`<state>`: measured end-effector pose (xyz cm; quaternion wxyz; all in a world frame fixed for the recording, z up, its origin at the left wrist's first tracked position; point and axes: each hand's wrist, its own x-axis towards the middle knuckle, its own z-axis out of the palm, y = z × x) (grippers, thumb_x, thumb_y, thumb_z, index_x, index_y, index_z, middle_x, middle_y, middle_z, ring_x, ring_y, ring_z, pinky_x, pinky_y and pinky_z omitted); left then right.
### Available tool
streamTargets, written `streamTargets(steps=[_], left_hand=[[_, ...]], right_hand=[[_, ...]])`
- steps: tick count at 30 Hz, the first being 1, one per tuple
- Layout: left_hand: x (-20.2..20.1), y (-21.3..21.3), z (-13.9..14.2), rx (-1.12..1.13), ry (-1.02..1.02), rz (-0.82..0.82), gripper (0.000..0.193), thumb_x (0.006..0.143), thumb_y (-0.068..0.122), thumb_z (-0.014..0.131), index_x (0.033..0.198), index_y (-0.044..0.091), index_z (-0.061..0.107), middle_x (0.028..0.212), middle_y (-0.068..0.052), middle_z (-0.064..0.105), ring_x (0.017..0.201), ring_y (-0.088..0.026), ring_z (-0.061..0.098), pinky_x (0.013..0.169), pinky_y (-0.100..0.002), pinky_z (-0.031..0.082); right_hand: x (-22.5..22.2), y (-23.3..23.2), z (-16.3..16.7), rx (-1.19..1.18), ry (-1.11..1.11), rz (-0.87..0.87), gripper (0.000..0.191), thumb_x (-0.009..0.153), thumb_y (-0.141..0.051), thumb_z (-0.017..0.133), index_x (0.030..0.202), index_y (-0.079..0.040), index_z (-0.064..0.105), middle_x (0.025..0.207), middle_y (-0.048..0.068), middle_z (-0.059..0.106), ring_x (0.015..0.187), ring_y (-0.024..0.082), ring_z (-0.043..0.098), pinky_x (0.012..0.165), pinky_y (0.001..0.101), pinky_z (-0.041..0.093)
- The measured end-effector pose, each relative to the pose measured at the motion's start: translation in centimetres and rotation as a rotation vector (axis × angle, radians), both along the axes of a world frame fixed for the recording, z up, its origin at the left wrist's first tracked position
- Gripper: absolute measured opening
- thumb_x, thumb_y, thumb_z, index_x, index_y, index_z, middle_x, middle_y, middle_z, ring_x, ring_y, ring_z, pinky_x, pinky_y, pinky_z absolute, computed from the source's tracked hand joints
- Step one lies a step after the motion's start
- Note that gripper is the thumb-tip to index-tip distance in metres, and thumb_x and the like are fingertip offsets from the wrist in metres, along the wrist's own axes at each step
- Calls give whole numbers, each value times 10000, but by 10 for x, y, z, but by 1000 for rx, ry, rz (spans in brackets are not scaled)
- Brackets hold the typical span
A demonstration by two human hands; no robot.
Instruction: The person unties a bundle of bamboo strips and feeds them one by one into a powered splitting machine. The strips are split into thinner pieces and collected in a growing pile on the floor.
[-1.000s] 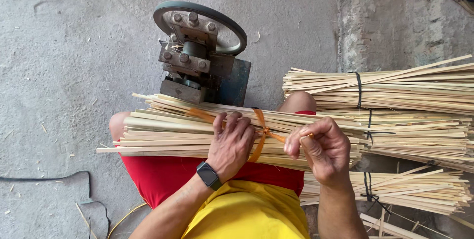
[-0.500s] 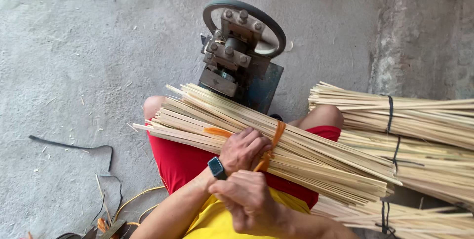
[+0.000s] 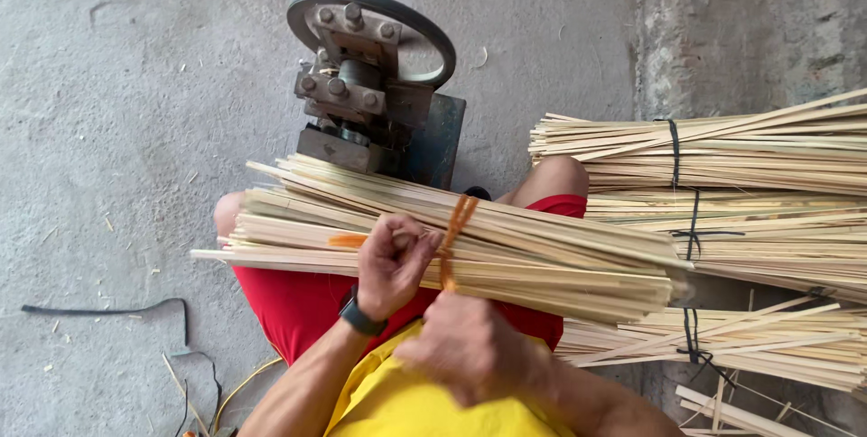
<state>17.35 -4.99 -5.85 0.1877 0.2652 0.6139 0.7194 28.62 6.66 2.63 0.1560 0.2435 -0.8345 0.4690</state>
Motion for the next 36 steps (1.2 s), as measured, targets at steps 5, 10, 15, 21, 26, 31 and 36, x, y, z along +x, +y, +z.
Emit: streamTargets(steps=[5,10,15,21,26,31,36], left_hand=[[43,-16,0,67,-283,24,257,964,-92,663,974,77,470,683,75,486,592,31,348,523,-147,289],[48,-37,3,-45,-261,130,277,970,-76,672,907,84,455,721,84,423,606,10,329,512,-171,296],[30,-49,26,-374,-108,72,192,950,53,701,1109,74,595,569,24,384,498,-48,309,471,-211,273],[3,-49,50,-511,634,-113,278,870,111,723,1143,89,673,860,-76,641,815,-266,613,709,-407,513],[-23,-28,43,-426,722,-112,305,902,84,595,1201,36,627,1220,-146,678,1203,-339,610,1015,-485,471],[-41,-1,11,-549,925,-130,388,955,172,581,1319,39,584,1384,-163,619,1327,-356,538,1157,-516,362],[-35,-2,-5,-614,942,-189,409,935,190,585,1321,58,575,1415,-134,582,1344,-340,499,1158,-498,353]], right_hand=[[6,43,-61,-477,-137,-768,128,1112,-40,430,1036,-62,530,810,35,557,686,104,498,617,264,459],[19,40,-95,-668,-175,-922,166,1139,-93,423,1084,-21,562,717,-13,470,621,58,394,588,218,376],[19,42,-65,-670,-141,-883,166,1127,-110,446,1082,-27,582,841,45,612,721,101,548,653,254,487],[22,25,-5,-495,-96,-249,158,1101,-166,506,1071,-60,620,927,88,677,909,233,685,894,381,588],[7,-10,-5,-136,-211,2,104,939,-60,697,1040,-40,708,712,73,564,665,246,553,680,398,468],[15,-33,-3,-75,-246,-98,112,921,-16,695,1031,-38,708,656,58,505,600,234,481,604,397,364],[57,-14,28,-168,-363,-203,69,960,-30,665,1020,-23,699,657,47,541,577,192,472,583,374,372]])
